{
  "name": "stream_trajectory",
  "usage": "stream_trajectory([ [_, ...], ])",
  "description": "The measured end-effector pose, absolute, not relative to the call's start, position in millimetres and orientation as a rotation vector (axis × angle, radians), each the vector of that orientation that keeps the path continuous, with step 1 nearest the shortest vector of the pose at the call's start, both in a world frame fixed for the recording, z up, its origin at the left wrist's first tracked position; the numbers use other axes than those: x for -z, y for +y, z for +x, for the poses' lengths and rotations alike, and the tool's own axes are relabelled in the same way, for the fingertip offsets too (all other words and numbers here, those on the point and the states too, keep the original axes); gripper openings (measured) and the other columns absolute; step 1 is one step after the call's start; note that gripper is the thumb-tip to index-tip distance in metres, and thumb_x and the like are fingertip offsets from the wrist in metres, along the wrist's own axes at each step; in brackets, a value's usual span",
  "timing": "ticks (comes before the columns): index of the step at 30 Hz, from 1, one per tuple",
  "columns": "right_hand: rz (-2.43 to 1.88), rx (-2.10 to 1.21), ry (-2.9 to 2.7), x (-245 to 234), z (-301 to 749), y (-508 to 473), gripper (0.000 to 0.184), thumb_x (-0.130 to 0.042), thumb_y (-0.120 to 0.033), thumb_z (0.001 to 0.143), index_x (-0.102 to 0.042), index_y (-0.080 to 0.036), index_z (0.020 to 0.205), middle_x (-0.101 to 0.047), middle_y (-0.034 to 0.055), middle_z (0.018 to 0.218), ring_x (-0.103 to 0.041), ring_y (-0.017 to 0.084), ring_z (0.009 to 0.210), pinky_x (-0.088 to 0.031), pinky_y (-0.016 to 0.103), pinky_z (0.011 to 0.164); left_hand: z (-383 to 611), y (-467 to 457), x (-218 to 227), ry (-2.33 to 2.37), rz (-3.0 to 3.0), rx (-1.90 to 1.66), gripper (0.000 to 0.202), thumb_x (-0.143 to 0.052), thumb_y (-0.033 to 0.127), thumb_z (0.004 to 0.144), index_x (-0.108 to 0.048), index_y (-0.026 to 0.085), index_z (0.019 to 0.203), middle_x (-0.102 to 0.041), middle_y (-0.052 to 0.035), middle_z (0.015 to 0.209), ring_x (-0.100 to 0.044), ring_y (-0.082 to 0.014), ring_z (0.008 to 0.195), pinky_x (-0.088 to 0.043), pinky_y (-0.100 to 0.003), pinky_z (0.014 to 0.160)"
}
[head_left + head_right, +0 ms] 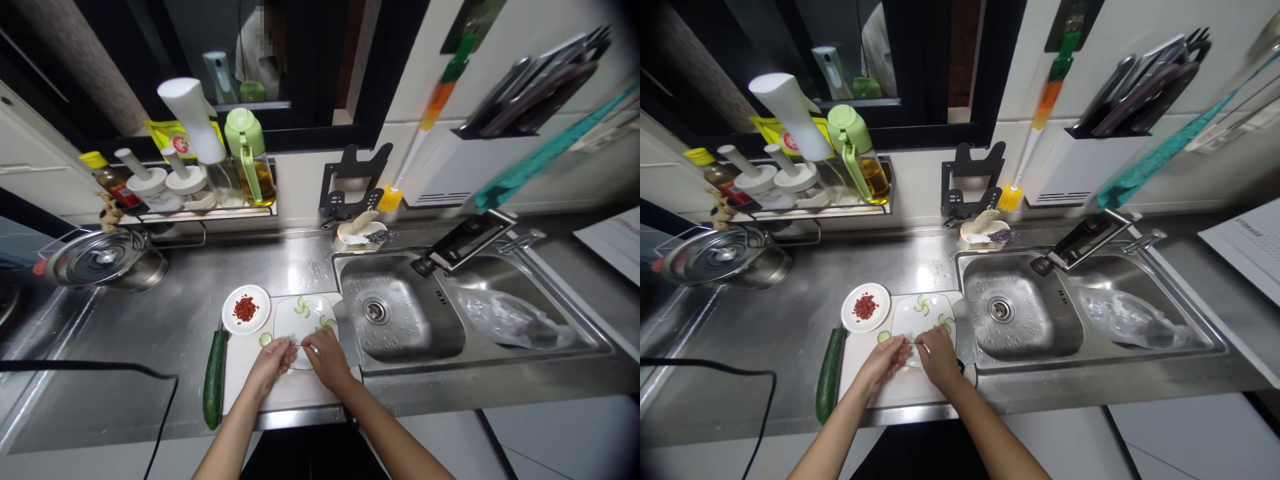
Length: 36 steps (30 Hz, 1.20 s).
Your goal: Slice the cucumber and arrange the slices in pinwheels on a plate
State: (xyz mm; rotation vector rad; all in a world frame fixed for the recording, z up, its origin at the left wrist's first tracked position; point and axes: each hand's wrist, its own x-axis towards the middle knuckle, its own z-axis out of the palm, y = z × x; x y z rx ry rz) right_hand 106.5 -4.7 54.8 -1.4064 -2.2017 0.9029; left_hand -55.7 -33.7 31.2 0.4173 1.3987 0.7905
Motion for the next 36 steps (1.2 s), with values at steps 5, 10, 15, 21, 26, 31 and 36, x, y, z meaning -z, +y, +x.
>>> stream_trajectory([
  [5, -1.342, -0.874, -2.266, -57, 113, -11, 0.016, -0.048, -0.017, 0.086, -0.063, -0.022, 0.082, -0.064, 0.0018, 0.082, -0.051, 0.018, 0.090, -0.037, 0.030, 0.081, -54, -31, -30, 1.269, 0.180, -0.687, 0.037, -0.068, 0.046, 0.069, -0.060, 0.014, 0.086, -0.066, -0.0045, 0.072, -0.054, -0.0056, 0.051, -0.030, -0.015, 0.044],
  [10, -1.458, -0.957, -2.130, -53, 115, -15, 0.014, -0.049, -0.017, 0.083, -0.062, -0.022, 0.079, -0.065, 0.0007, 0.080, -0.054, 0.017, 0.086, -0.039, 0.028, 0.079, -53, -26, -22, 1.290, 0.235, -0.771, 0.038, -0.080, 0.028, 0.052, -0.064, 0.013, 0.083, -0.060, 0.0018, 0.060, -0.049, -0.0036, 0.048, -0.031, -0.015, 0.046],
  [15, -1.755, -1.182, -1.796, -40, 114, -19, 0.013, -0.049, -0.015, 0.076, -0.059, -0.021, 0.080, -0.061, -0.0037, 0.065, -0.056, 0.013, 0.065, -0.039, 0.023, 0.064, -51, -18, -14, 1.450, 0.550, -0.747, 0.034, -0.075, 0.030, 0.055, -0.069, 0.012, 0.083, -0.059, 0.0031, 0.055, -0.045, -0.0053, 0.047, -0.033, -0.019, 0.049],
  [21, -1.905, -1.156, -1.773, -30, 109, -22, 0.009, -0.051, -0.013, 0.073, -0.055, -0.021, 0.072, -0.056, -0.0054, 0.059, -0.053, 0.011, 0.058, -0.034, 0.020, 0.057, -45, -14, -10, 1.656, 1.028, -0.656, 0.015, -0.062, 0.024, 0.065, -0.069, 0.014, 0.073, -0.062, 0.0007, 0.061, -0.054, -0.0102, 0.057, -0.040, -0.023, 0.060],
  [26, -2.000, -1.092, -1.919, -29, 105, -24, 0.010, -0.050, -0.012, 0.076, -0.056, -0.020, 0.073, -0.060, -0.0032, 0.063, -0.055, 0.012, 0.062, -0.031, 0.020, 0.056, -38, -13, -17, 1.699, 1.292, -0.506, 0.015, -0.053, 0.018, 0.071, -0.067, 0.017, 0.074, -0.064, 0.0001, 0.066, -0.056, -0.0119, 0.063, -0.040, -0.023, 0.063],
  [31, -2.090, -0.998, -2.071, -30, 101, -23, 0.011, -0.048, -0.013, 0.080, -0.057, -0.020, 0.080, -0.064, -0.0004, 0.070, -0.058, 0.014, 0.068, -0.027, 0.023, 0.057, -33, -12, -18, 1.780, 1.465, -0.355, 0.015, -0.052, 0.013, 0.072, -0.066, 0.017, 0.075, -0.066, -0.0027, 0.076, -0.057, -0.0133, 0.073, -0.038, -0.023, 0.069],
  [36, -2.123, -0.985, -2.168, -34, 97, -20, 0.013, -0.046, -0.013, 0.082, -0.057, -0.019, 0.086, -0.065, 0.0026, 0.074, -0.060, 0.017, 0.073, -0.027, 0.025, 0.059, -30, -13, -15, 1.847, 1.520, -0.265, 0.015, -0.051, 0.016, 0.077, -0.066, 0.018, 0.077, -0.066, -0.0039, 0.079, -0.057, -0.0137, 0.076, -0.036, -0.023, 0.068],
])
